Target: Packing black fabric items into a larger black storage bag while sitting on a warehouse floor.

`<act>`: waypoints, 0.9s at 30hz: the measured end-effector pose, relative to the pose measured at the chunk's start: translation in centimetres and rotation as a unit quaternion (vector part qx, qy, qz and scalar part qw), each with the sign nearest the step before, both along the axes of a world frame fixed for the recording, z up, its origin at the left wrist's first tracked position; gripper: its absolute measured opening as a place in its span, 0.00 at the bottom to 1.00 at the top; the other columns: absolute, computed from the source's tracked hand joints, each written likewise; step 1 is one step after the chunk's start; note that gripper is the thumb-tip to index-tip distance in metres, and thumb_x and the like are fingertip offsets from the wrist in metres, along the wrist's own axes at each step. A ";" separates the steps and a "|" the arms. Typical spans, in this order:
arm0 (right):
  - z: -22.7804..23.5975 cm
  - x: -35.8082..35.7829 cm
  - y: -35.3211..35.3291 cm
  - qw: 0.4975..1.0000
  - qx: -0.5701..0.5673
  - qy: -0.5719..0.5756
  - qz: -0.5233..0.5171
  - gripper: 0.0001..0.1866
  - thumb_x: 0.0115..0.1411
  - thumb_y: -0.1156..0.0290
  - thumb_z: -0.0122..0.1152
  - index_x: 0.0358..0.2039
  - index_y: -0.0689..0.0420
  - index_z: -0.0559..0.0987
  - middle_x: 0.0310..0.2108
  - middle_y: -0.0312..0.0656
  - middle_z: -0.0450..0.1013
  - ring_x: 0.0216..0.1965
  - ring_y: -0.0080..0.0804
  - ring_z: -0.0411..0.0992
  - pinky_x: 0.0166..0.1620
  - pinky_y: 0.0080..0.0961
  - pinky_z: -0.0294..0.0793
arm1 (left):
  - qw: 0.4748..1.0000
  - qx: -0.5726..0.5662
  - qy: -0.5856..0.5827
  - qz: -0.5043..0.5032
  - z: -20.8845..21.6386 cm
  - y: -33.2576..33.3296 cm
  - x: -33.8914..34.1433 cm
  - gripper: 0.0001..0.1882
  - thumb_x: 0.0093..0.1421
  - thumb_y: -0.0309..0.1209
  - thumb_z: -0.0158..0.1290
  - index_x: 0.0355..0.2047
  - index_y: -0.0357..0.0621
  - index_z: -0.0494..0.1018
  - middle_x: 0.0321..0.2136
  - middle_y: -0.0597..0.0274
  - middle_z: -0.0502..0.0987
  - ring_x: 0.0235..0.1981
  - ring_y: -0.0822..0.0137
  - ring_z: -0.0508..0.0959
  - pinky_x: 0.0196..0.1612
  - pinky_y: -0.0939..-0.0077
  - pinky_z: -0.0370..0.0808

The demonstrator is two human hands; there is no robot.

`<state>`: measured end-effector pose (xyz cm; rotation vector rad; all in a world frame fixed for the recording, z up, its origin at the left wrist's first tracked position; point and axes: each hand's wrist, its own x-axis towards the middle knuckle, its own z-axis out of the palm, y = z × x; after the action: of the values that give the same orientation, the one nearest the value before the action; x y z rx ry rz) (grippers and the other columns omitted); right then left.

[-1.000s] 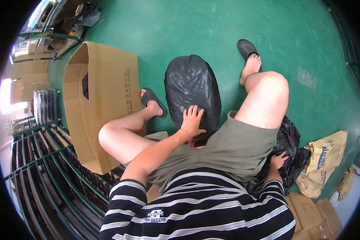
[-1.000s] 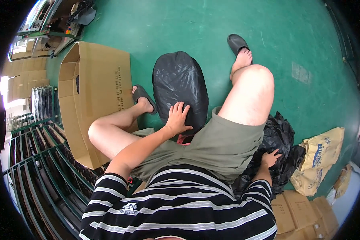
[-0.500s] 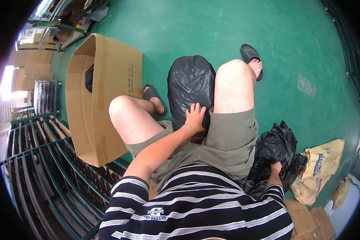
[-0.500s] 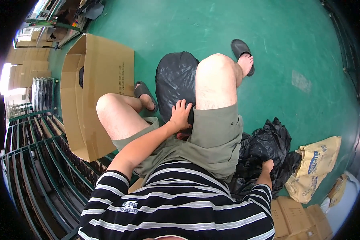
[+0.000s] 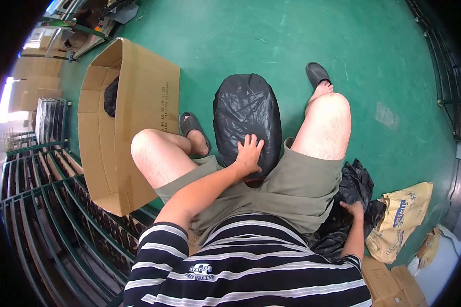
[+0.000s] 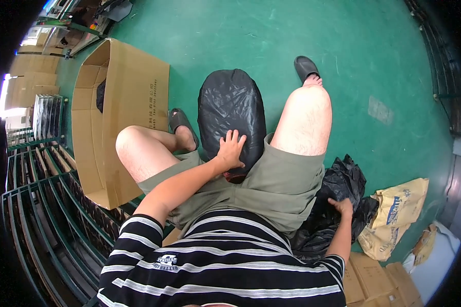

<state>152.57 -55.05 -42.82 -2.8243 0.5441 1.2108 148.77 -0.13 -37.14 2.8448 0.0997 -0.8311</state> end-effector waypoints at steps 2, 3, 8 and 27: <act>0.9 3.8 -0.1 0.997 0.054 0.026 -0.053 0.40 0.32 0.41 0.76 0.18 0.73 0.76 0.21 0.51 0.75 0.23 0.38 0.74 0.30 0.36 0.72 | 1.000 -0.004 -0.007 -0.004 -0.2 0.5 -0.6 0.55 0.32 0.49 0.72 0.59 0.50 0.55 0.58 0.46 0.55 0.62 0.44 0.54 0.55 0.39 0.64; 5.0 6.5 4.0 0.995 0.095 0.018 -0.023 0.34 0.32 0.46 0.78 0.13 0.69 0.74 0.13 0.42 0.69 0.16 0.29 0.66 0.24 0.34 0.68 | 1.000 -0.001 -0.011 0.000 -0.3 1.1 -1.3 0.55 0.32 0.49 0.72 0.59 0.50 0.55 0.58 0.46 0.55 0.62 0.44 0.55 0.55 0.39 0.64; 17.7 19.7 9.3 0.934 0.147 -0.303 0.122 0.23 0.51 0.60 0.65 0.17 0.70 0.71 0.11 0.43 0.63 0.18 0.24 0.57 0.22 0.34 0.60 | 0.997 -0.001 0.035 -0.069 0.8 1.9 0.6 0.53 0.36 0.55 0.68 0.60 0.48 0.57 0.57 0.46 0.58 0.60 0.45 0.57 0.56 0.39 0.62; 20.9 19.3 60.3 0.525 0.660 -0.381 0.379 0.09 0.54 0.70 0.67 0.29 0.63 0.81 0.15 0.31 0.69 0.18 0.11 0.61 0.20 0.15 0.59 | 0.473 -0.732 -0.163 0.463 16.3 22.4 14.7 0.22 0.60 0.47 0.55 0.45 0.44 0.73 0.43 0.62 0.76 0.43 0.69 0.77 0.46 0.72 0.75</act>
<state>171.88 5.25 -21.88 -1.6331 -1.2256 -0.0522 163.47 22.28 -20.81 0.8710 0.5000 0.0832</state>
